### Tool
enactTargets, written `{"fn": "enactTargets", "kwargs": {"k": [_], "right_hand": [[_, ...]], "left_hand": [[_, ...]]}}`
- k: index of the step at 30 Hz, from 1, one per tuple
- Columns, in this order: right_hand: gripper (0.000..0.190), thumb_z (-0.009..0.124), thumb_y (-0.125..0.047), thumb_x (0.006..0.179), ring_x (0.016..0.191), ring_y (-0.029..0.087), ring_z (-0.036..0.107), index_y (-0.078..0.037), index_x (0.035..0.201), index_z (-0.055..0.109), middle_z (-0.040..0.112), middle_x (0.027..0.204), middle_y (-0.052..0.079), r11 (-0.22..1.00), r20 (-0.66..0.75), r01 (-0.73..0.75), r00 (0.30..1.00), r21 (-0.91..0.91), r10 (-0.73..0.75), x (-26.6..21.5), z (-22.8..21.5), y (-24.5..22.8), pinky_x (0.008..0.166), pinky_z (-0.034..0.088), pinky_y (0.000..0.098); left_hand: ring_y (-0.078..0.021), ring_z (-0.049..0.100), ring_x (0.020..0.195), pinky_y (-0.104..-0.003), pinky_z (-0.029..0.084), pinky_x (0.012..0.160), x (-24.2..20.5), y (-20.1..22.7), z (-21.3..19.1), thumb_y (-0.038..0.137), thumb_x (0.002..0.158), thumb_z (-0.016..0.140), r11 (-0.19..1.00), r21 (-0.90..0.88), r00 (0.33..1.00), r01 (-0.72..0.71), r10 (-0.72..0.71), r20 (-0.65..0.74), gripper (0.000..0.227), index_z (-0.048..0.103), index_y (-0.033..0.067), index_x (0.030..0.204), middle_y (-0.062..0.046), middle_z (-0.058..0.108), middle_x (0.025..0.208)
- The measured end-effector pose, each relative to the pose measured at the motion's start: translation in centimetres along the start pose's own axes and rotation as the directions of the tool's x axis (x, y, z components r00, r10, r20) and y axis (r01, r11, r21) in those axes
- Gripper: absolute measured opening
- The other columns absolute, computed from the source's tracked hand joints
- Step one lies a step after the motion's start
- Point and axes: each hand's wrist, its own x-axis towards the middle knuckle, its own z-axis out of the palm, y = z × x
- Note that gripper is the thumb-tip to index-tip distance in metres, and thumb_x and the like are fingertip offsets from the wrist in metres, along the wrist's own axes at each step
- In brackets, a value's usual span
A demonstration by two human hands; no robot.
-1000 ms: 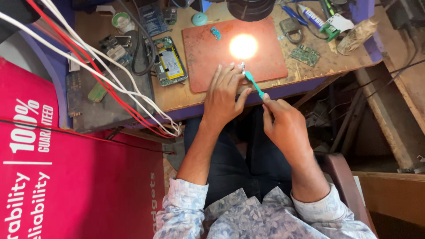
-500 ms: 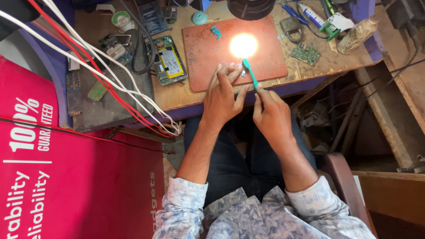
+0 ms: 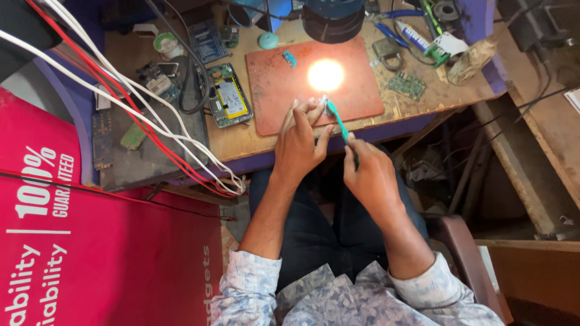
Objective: The person cleans a circuit board by scrubbing its surface with a toothbrush on a workbench mat.
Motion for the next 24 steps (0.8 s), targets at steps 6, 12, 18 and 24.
{"fn": "enactTargets", "kwargs": {"k": [6, 12, 18, 24], "right_hand": [[0.018, 0.066, -0.006, 0.096, 0.086, 0.046, 0.066, 0.002, 0.112, 0.069, 0.069, 0.093, 0.024, 1.0, -0.043, 0.017, 0.999, 0.008, -0.017, 0.9, 0.4, 0.6, 0.072, 0.052, 0.0501], [0.021, 0.066, -0.008, 0.093, 0.082, 0.046, 0.066, 0.001, 0.112, 0.07, 0.069, 0.088, 0.024, 0.999, 0.036, -0.042, 0.998, -0.019, 0.043, 0.2, -0.9, 0.7, 0.068, 0.051, 0.0508], [0.013, 0.067, -0.009, 0.098, 0.084, 0.046, 0.067, 0.0, 0.107, 0.069, 0.069, 0.087, 0.023, 0.995, 0.033, -0.083, 0.996, 0.057, 0.081, 1.5, -0.5, 1.6, 0.069, 0.051, 0.0497], [0.019, 0.068, -0.01, 0.095, 0.071, 0.042, 0.068, -0.002, 0.112, 0.07, 0.071, 0.089, 0.022, 0.967, 0.055, -0.209, 0.978, 0.143, 0.203, 1.2, -1.2, 1.4, 0.064, 0.052, 0.0452]], "left_hand": [[-0.0417, 0.065, 0.118, -0.051, 0.043, 0.119, 0.0, 0.2, 0.2, 0.015, 0.09, 0.078, 0.998, -0.012, 0.998, 0.054, -0.054, 0.011, 0.052, 0.055, -0.0057, 0.133, -0.021, 0.067, 0.122], [-0.0406, 0.067, 0.118, -0.046, 0.05, 0.106, 0.5, 0.3, 0.9, 0.015, 0.093, 0.077, 0.989, -0.036, 0.989, 0.142, -0.143, -0.031, 0.046, 0.048, -0.0038, 0.124, -0.018, 0.074, 0.119], [-0.036, 0.07, 0.101, -0.046, 0.054, 0.087, 2.7, 0.9, 1.7, 0.025, 0.082, 0.085, 0.953, 0.052, 0.955, 0.298, -0.298, -0.009, 0.057, 0.049, 0.0007, 0.119, -0.012, 0.077, 0.103], [-0.0341, 0.071, 0.095, -0.045, 0.054, 0.082, 2.3, 0.3, 2.1, 0.024, 0.079, 0.086, 0.954, 0.036, 0.954, 0.298, -0.297, -0.03, 0.052, 0.053, 0.0054, 0.113, -0.01, 0.077, 0.098]]}}
